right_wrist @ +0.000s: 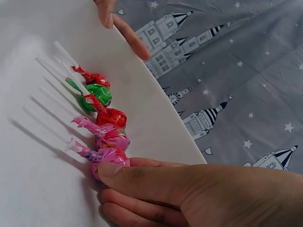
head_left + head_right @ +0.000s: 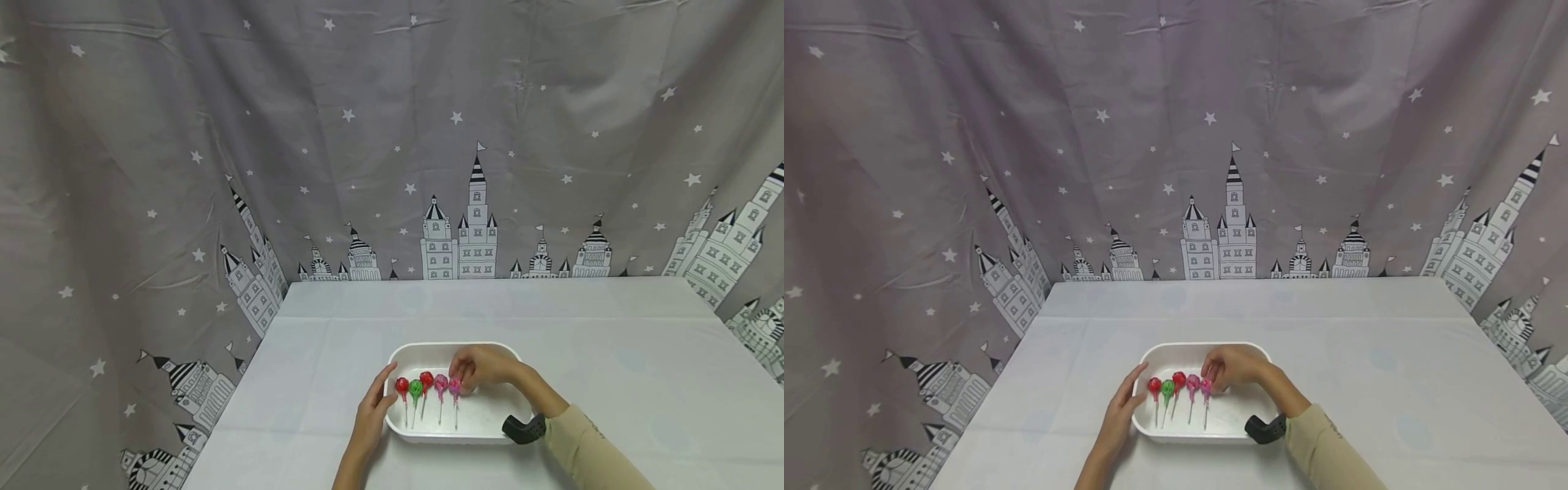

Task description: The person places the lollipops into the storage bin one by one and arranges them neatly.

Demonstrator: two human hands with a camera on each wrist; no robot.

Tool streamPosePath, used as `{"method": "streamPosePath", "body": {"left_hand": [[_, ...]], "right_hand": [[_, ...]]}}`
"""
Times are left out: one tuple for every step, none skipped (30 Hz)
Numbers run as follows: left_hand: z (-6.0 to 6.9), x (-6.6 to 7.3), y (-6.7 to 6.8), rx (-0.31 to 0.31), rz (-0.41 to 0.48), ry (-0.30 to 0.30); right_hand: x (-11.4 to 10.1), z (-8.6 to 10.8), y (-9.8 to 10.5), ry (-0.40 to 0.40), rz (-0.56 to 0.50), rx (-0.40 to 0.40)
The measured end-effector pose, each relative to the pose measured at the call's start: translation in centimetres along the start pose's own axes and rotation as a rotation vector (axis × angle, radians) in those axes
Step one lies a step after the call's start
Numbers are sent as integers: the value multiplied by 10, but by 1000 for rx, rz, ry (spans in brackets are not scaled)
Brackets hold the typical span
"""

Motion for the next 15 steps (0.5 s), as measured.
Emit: {"method": "streamPosePath", "body": {"left_hand": [[0, 0, 0, -1, 6, 3], [0, 0, 0, -2, 8, 1], [0, -1, 0, -1, 8, 5], [0, -1, 0, 0, 2, 8], [0, -1, 0, 0, -5, 8], [1, -1, 0, 2, -9, 9], [1, -1, 0, 5, -13, 9], [1, -2, 0, 6, -17, 12], [1, -2, 0, 8, -21, 14], [1, -2, -1, 8, -22, 14], [2, -2, -1, 9, -23, 16], [2, -3, 0, 9, -21, 19], [2, -2, 0, 8, -19, 19], [2, -2, 0, 6, -20, 17], [2, -1, -1, 4, -19, 11]], "right_hand": [[0, 0, 0, 0, 1, -2], [0, 1, 0, -6, 9, -2], [-1, 1, 1, -11, 24, 0], [-1, 2, 2, -18, 41, 3], [-2, 3, 4, -25, 58, 8], [-3, 4, 6, -29, 76, 12], [-4, 5, 8, -32, 94, 19], [-6, 6, 10, -33, 110, 26], [-9, 7, 13, -32, 118, 33], [-11, 8, 15, -30, 121, 39], [-14, 9, 18, -25, 123, 45], [-17, 10, 21, -19, 126, 51], [-20, 12, 24, -13, 132, 59], [-23, 13, 27, -8, 135, 65], [-26, 15, 31, -4, 136, 74]]}}
Point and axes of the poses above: each hand's wrist, its own z-axis away from the middle knuckle, its own y-axis out of the back of the hand, x = y × z, the point moved 10 cm from there along -z, towards the middle knuckle, and after that the axes turned 5 degrees about z, right-handed, at the moved point
